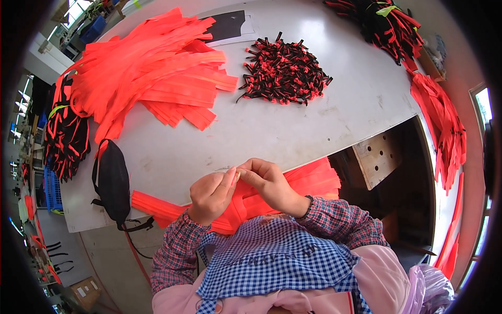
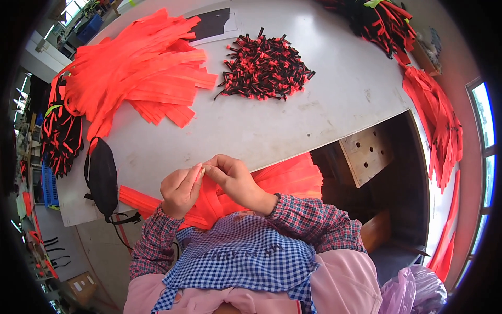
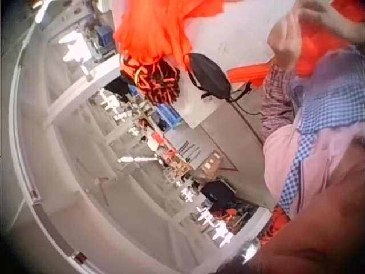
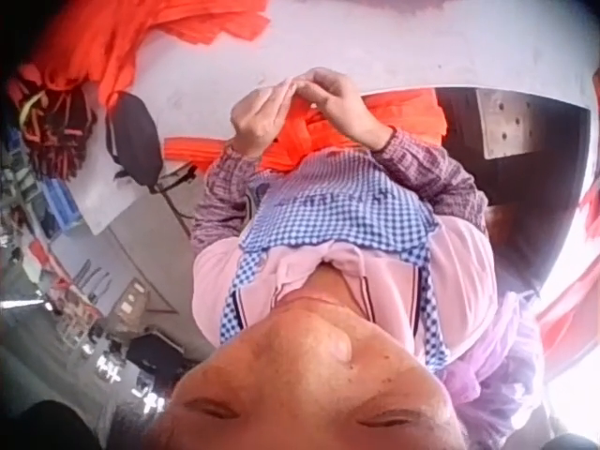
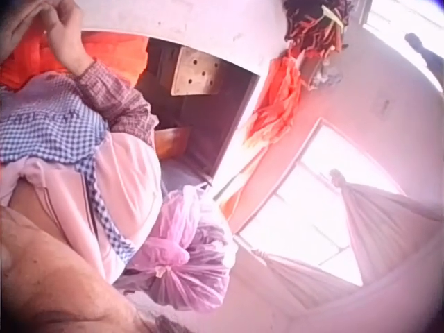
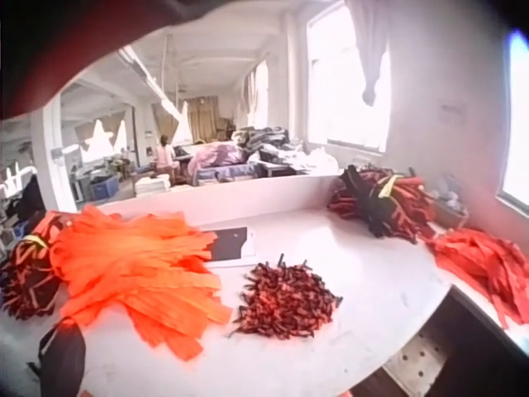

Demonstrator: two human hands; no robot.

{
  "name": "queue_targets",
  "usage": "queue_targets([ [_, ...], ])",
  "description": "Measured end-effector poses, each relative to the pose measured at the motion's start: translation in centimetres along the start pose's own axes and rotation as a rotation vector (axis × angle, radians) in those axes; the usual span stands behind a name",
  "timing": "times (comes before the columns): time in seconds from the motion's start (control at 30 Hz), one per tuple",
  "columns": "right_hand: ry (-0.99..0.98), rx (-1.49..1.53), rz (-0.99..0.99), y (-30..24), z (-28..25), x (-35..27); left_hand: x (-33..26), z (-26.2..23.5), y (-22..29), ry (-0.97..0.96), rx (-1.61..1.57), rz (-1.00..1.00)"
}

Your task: Manually attaching zipper sliders onto red zipper tape strips in a factory setting.

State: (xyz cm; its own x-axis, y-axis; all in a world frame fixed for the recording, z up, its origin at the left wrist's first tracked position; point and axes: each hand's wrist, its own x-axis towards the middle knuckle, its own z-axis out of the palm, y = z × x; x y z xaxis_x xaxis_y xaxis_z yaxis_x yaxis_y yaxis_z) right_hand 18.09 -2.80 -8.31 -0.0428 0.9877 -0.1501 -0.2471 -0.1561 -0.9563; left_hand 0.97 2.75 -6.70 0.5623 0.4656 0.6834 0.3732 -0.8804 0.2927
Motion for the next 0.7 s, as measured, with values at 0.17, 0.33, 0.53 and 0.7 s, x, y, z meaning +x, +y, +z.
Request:
queue_targets([
  [0.17,-0.012,0.135,0.072,0.7,0.7,0.9,-0.1,0.1,-0.5,0.050,0.032,-0.014],
  [0.33,-0.085,0.048,-0.011,-1.3,0.6,1.5,0.5,-0.2,0.4,0.100,-0.178,-0.482],
  [0.53,-0.055,0.033,-0.016,1.2,-0.5,4.4,1.1,1.2,-0.2,0.092,-0.101,-0.327],
  [0.7,0.474,-1.168,-0.638,2.1,-9.4,12.0,0.2,0.0,0.1,-0.040,-0.524,-0.713],
])
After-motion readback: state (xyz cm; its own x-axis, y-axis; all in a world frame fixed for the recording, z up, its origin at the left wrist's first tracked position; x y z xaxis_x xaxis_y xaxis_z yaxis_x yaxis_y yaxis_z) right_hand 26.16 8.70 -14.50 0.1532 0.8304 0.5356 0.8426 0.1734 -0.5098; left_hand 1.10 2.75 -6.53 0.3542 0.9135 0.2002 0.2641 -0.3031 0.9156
